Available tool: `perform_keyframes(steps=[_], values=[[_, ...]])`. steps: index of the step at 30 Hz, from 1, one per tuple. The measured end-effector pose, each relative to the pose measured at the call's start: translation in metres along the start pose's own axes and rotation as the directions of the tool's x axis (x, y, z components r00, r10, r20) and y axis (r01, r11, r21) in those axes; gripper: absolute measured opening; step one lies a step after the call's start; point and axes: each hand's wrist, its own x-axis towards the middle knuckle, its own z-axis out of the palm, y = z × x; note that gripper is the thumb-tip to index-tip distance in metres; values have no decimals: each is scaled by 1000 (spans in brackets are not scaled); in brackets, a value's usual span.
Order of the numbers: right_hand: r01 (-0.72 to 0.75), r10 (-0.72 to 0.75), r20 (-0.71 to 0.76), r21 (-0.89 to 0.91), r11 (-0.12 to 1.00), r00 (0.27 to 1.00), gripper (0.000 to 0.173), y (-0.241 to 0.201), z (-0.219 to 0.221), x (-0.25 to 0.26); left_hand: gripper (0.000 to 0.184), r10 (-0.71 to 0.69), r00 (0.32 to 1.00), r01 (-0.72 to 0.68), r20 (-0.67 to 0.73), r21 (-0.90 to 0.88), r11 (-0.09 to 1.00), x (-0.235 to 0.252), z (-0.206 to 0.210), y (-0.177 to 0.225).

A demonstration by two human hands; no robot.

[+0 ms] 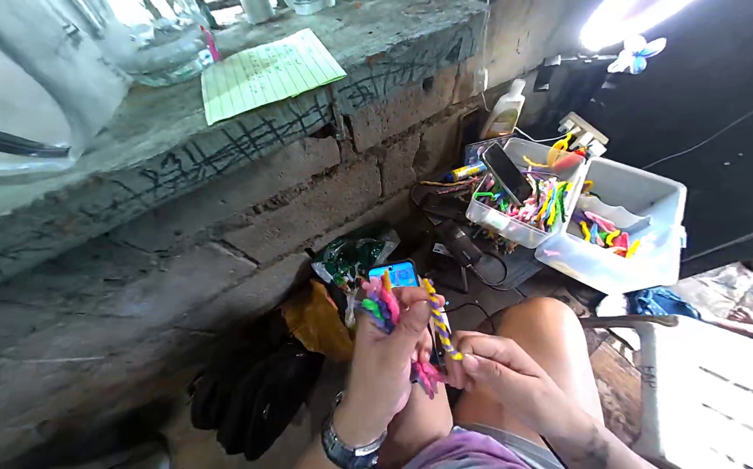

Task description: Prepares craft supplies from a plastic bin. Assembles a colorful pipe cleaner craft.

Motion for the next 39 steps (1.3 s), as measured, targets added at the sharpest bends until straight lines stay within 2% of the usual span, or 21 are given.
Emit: perform_keyframes(steps=[5,6,8,10,13,18,28,31,33,35,36,37,39], values=[[-116,121,-27,142,983,992,32,4,15,-16,18,3,992,-3,123,1,1000,-12,6,1],[-107,113,-58,100,989,992,32,5,16,-17,16,16,991,-19,130,22,1000,-13,7,1],[-53,24,-147,-194,980,989,29,0,15,-19,12,52,989,-68,139,114,991,-14,7,0],[16,-120,-202,-453,891,972,29,-12,10,-15,10,77,983,-116,168,233,965,-14,7,-1],[119,-295,-243,-551,826,924,29,-36,1,-10,9,65,975,-142,211,375,916,-16,10,-5],[110,-417,-184,-801,588,890,17,-42,-2,-14,9,-16,971,-85,236,411,907,-24,12,-17],[126,-385,-34,-915,383,922,17,-33,-11,-35,14,-97,950,-63,295,489,870,-42,4,-31],[128,-433,3,-957,261,901,11,-25,-10,-43,14,-171,949,1,264,542,841,-47,2,-33],[126,-486,18,-973,191,874,8,-16,-8,-48,14,-189,955,47,228,515,856,-51,2,-36],[117,-536,-8,-973,200,844,4,-7,-5,-52,10,-213,955,105,205,438,893,-55,4,-39],[112,-547,-43,-963,247,836,4,-4,-3,-53,8,-219,954,122,204,402,907,-57,5,-40],[110,-543,-93,-937,331,835,4,-1,-2,-54,7,-213,955,124,209,370,921,-58,7,-42],[127,-425,-201,-768,627,882,9,0,-5,-53,8,-170,957,82,236,343,936,-61,9,-45]])
